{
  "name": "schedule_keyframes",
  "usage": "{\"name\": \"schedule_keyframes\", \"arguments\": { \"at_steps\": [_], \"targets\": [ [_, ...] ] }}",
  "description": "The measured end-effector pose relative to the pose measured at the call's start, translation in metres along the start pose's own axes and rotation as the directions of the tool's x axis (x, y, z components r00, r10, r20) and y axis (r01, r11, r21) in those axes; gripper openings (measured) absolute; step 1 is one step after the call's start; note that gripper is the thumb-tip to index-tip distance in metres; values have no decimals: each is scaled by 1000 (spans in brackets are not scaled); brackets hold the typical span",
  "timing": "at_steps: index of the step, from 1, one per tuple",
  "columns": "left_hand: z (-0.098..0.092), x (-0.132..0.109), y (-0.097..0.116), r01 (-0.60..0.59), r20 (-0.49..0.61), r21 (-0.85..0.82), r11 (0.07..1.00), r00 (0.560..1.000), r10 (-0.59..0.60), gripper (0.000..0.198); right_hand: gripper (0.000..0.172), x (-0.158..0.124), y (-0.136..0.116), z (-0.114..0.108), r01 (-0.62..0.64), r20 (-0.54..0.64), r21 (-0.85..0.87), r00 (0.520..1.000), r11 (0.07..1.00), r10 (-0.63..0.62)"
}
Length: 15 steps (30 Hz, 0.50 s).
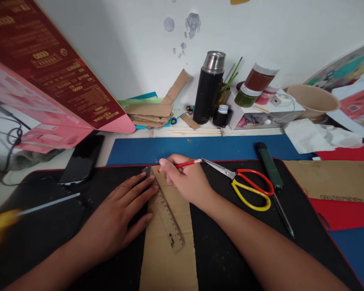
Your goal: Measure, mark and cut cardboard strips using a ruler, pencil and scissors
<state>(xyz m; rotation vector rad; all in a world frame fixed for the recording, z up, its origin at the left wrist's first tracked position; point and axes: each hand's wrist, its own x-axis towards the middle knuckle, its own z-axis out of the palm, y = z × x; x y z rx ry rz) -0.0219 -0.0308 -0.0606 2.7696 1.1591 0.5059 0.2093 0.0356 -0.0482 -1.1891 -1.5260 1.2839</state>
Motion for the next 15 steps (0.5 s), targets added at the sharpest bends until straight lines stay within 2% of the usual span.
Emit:
{"name": "schedule_keyframes", "arguments": {
  "at_steps": [15],
  "targets": [
    [0, 0, 0, -2, 6, 5, 1000, 1000, 2, 52, 40, -1, -2, -1, 25, 12, -50, 1000, 998, -25]
  ]
}}
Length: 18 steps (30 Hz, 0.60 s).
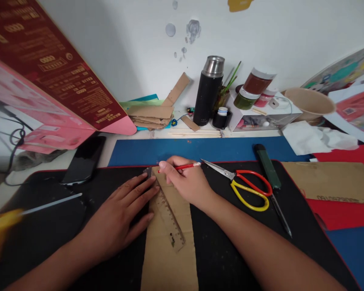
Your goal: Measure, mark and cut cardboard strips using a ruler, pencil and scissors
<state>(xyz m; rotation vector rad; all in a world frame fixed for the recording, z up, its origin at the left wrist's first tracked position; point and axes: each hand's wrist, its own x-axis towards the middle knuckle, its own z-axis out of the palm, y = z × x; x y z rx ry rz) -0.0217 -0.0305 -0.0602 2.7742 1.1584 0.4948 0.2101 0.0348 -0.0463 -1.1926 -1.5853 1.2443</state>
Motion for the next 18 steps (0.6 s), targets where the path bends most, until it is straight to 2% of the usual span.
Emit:
{"name": "schedule_keyframes", "arguments": {
  "at_steps": [9, 18],
  "targets": [
    [1, 0, 0, 11, -22, -27, 1000, 1000, -12, 52, 39, -2, 4, 1, 3, 21, 34, 1000, 999, -4],
    [2, 0, 1, 9, -45, -25, 1000, 999, -10, 53, 33, -2, 3, 7, 32, -4, -90, 999, 995, -32]
  ]
}}
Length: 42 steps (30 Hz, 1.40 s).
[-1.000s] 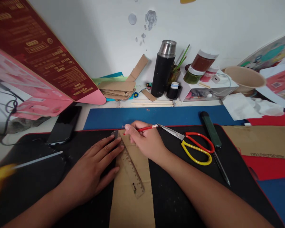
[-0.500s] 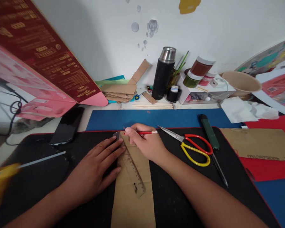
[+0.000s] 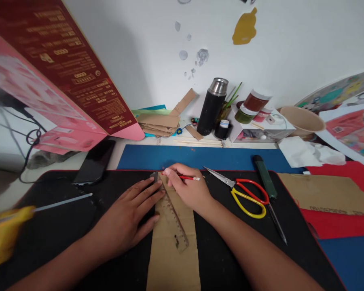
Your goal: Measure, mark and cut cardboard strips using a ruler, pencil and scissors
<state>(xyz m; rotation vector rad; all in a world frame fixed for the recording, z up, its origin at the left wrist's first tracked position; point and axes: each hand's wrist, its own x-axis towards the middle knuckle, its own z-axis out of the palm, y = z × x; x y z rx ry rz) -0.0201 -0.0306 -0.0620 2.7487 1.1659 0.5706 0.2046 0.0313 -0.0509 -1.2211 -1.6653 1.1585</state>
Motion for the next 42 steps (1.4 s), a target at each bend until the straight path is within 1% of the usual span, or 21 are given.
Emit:
{"name": "schedule_keyframes", "arguments": {
  "at_steps": [3, 6, 12, 19, 26, 34, 42],
  "targets": [
    [0, 0, 0, -7, -9, 15, 1000, 1000, 7, 52, 26, 1, -2, 2, -2, -11, 3, 1000, 1000, 3],
    [1, 0, 1, 5, -8, 11, 1000, 1000, -5, 51, 22, 2, -4, 3, -5, -12, 2, 1000, 1000, 5],
    [2, -1, 1, 11, -9, -4, 1000, 1000, -11, 53, 26, 2, -4, 4, 6, -2, -14, 1000, 1000, -6],
    [2, -1, 1, -12, -6, 51, 999, 1000, 12, 53, 33, 1, -3, 3, 33, 20, -66, 999, 997, -32],
    [1, 0, 1, -7, 6, 40, 999, 1000, 6, 53, 30, 1, -1, 5, 34, 14, -94, 999, 995, -33],
    [2, 0, 0, 4, 16, 32, 999, 1000, -5, 55, 32, 1, -5, 4, 45, 23, -124, 999, 991, -42],
    [3, -1, 0, -5, 3, 29, 1000, 1000, 5, 56, 31, 2, -4, 5, 93, 14, -140, 996, 986, -92]
  ]
}}
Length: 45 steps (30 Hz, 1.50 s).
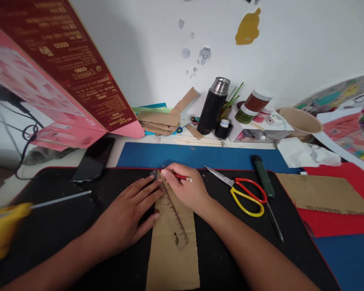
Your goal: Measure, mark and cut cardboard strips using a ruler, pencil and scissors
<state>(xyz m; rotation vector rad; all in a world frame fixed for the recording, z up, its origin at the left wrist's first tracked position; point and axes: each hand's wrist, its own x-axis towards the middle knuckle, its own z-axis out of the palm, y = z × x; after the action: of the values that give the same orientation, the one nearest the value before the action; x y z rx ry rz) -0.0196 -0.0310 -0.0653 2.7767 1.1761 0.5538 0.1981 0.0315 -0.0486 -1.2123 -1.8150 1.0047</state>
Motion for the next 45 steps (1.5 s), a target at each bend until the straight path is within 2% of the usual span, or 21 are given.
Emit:
{"name": "schedule_keyframes", "arguments": {
  "at_steps": [12, 19, 29, 45],
  "targets": [
    [1, 0, 0, 5, 1, -14, 1000, 1000, -5, 57, 35, 0, -2, -2, 32, 13, -20, 999, 999, -31],
    [0, -1, -1, 1, 8, -19, 1000, 1000, -1, 54, 40, -2, 0, -3, 2, 7, -3, 1000, 1000, -2],
    [-1, -1, -1, 6, 8, -13, 1000, 1000, -6, 51, 40, -5, 2, -6, 28, -9, 45, 1000, 999, -28],
    [-1, -1, -1, 17, 28, -25, 1000, 999, -17, 50, 43, -8, -1, -11, 44, -26, -4, 999, 999, -44]
  ]
}}
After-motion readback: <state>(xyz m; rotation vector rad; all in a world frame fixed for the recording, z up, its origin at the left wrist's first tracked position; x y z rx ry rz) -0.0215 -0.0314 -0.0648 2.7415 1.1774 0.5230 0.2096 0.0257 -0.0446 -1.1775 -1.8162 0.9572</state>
